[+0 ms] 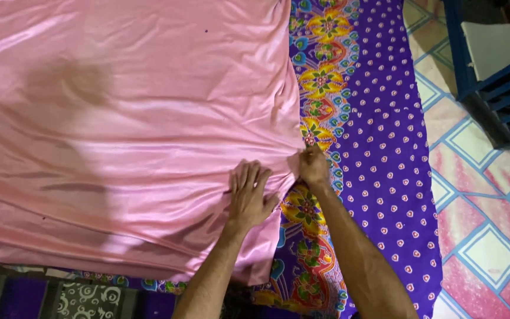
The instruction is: The person spreads a pink sheet over a mattress covered with a purple patterned sheet. They smooth and adjust the pink sheet across the surface, tucking edges and aligning corners to cover the mattress evenly.
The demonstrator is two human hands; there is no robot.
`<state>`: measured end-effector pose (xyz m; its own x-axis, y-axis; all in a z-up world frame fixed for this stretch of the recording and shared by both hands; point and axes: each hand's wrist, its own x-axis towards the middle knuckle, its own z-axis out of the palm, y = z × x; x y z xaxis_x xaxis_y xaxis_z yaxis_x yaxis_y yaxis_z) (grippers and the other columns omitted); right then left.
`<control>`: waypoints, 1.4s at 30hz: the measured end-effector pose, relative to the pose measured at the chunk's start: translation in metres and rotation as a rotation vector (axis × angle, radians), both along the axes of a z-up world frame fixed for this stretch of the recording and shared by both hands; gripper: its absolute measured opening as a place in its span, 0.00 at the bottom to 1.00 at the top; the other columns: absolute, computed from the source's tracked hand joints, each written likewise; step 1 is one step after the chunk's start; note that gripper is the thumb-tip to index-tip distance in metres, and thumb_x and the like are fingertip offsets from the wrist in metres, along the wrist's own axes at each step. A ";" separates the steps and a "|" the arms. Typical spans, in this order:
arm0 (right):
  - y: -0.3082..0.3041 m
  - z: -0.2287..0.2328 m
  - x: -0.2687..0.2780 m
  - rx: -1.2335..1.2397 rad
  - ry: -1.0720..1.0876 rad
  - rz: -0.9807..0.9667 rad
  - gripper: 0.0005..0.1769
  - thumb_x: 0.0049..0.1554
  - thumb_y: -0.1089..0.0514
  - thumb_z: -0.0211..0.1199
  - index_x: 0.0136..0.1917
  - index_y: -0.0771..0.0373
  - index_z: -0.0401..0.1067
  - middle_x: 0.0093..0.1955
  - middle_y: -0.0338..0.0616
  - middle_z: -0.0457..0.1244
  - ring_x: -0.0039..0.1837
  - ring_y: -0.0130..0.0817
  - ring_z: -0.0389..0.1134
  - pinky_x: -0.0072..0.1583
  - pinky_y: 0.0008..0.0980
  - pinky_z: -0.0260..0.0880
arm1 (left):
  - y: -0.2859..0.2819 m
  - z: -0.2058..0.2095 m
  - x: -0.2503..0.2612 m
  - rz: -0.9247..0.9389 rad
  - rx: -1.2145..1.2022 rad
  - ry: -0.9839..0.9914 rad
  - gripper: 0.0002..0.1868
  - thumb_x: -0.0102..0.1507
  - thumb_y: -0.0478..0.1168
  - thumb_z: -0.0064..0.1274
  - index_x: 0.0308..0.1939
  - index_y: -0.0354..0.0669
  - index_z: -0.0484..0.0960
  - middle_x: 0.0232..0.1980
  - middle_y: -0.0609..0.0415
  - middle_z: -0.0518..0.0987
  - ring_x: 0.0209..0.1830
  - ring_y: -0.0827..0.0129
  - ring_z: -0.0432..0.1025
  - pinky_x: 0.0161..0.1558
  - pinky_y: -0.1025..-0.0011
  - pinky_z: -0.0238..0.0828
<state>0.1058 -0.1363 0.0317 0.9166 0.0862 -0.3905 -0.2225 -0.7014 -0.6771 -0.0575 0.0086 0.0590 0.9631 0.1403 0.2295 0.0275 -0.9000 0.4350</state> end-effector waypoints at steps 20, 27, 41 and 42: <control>-0.012 0.101 -0.154 0.196 -0.098 1.250 0.16 0.48 0.49 0.74 0.42 0.62 0.76 0.37 0.55 0.68 0.44 0.57 0.72 0.48 0.51 0.74 | 0.065 -0.009 -0.116 -0.396 -0.061 0.266 0.19 0.49 0.64 0.62 0.30 0.59 0.80 0.30 0.60 0.81 0.39 0.59 0.78 0.41 0.57 0.75; -0.025 0.012 -0.178 -0.144 -0.249 1.458 0.09 0.56 0.50 0.63 0.45 0.56 0.73 0.42 0.42 0.67 0.50 0.48 0.73 0.50 0.48 0.76 | 0.063 0.007 -0.127 -0.441 -0.060 0.399 0.09 0.57 0.51 0.60 0.35 0.54 0.81 0.36 0.59 0.81 0.45 0.58 0.77 0.44 0.59 0.76; 0.019 0.115 -0.181 -0.330 0.574 1.553 0.12 0.58 0.60 0.67 0.57 0.55 0.76 0.50 0.39 0.71 0.47 0.30 0.73 0.50 0.25 0.74 | 0.035 0.086 -0.119 -0.249 -0.344 1.135 0.04 0.70 0.43 0.55 0.44 0.49 0.81 0.35 0.63 0.79 0.27 0.75 0.71 0.32 0.78 0.74; 0.019 0.115 -0.174 -0.330 0.571 1.551 0.12 0.58 0.60 0.67 0.57 0.55 0.76 0.50 0.39 0.71 0.47 0.30 0.73 0.50 0.25 0.74 | 0.042 0.065 -0.117 -0.250 -0.341 1.134 0.04 0.70 0.43 0.55 0.44 0.49 0.81 0.35 0.63 0.79 0.27 0.75 0.71 0.32 0.78 0.74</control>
